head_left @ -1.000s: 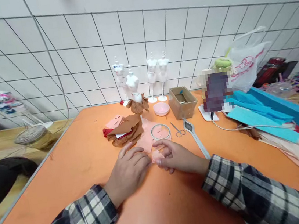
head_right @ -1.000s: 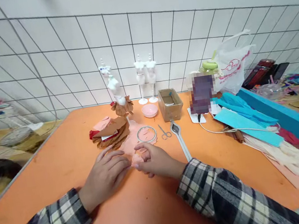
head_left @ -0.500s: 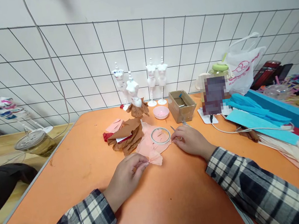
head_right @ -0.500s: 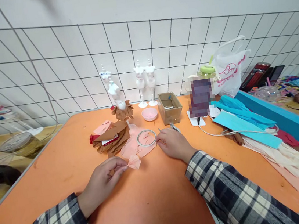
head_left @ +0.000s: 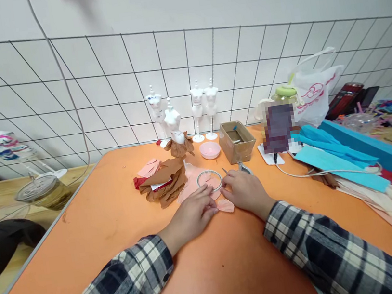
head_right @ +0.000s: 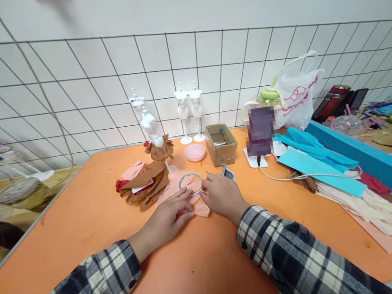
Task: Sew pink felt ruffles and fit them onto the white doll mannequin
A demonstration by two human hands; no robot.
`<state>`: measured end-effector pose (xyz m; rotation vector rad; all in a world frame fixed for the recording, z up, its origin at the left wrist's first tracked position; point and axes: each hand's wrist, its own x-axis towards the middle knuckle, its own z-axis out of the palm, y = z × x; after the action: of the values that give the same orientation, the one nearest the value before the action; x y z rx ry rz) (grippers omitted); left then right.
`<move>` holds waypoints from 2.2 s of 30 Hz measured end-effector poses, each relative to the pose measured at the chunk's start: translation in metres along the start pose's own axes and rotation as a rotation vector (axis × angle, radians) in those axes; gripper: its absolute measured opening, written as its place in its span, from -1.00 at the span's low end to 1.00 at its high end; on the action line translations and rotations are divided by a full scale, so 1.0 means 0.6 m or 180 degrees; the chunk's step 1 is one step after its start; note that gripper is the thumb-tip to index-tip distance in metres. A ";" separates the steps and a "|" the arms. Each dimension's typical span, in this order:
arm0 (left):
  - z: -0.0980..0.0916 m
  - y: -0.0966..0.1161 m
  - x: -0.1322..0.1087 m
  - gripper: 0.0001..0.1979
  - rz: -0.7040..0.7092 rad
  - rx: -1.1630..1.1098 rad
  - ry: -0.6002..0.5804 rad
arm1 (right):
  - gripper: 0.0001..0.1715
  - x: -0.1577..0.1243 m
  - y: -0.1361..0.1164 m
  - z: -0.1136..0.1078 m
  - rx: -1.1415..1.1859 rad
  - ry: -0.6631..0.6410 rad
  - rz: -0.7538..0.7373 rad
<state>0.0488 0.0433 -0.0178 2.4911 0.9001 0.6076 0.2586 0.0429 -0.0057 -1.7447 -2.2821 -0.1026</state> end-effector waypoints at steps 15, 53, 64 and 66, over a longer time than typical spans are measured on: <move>0.004 -0.008 0.004 -0.87 0.0064 0.0134 0.0084 | -0.79 0.017 0.037 0.011 0.2021 0.0029 0.0835; 0.003 0.032 -0.007 -0.84 -0.1057 -0.1908 0.1171 | -0.64 -0.028 -0.097 0.021 0.5006 -0.0356 0.1491; -0.009 0.034 -0.011 -0.79 -0.0948 -0.1899 0.0951 | -0.64 -0.032 -0.098 0.019 0.5111 -0.0519 0.1526; -0.010 0.036 -0.011 -0.79 -0.0974 -0.1871 0.0984 | -0.64 -0.032 -0.098 0.020 0.5007 -0.0459 0.1476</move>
<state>0.0518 0.0252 -0.0034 1.7278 1.0080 0.9976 0.2048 0.0114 -0.0158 -1.1781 -1.0887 1.4549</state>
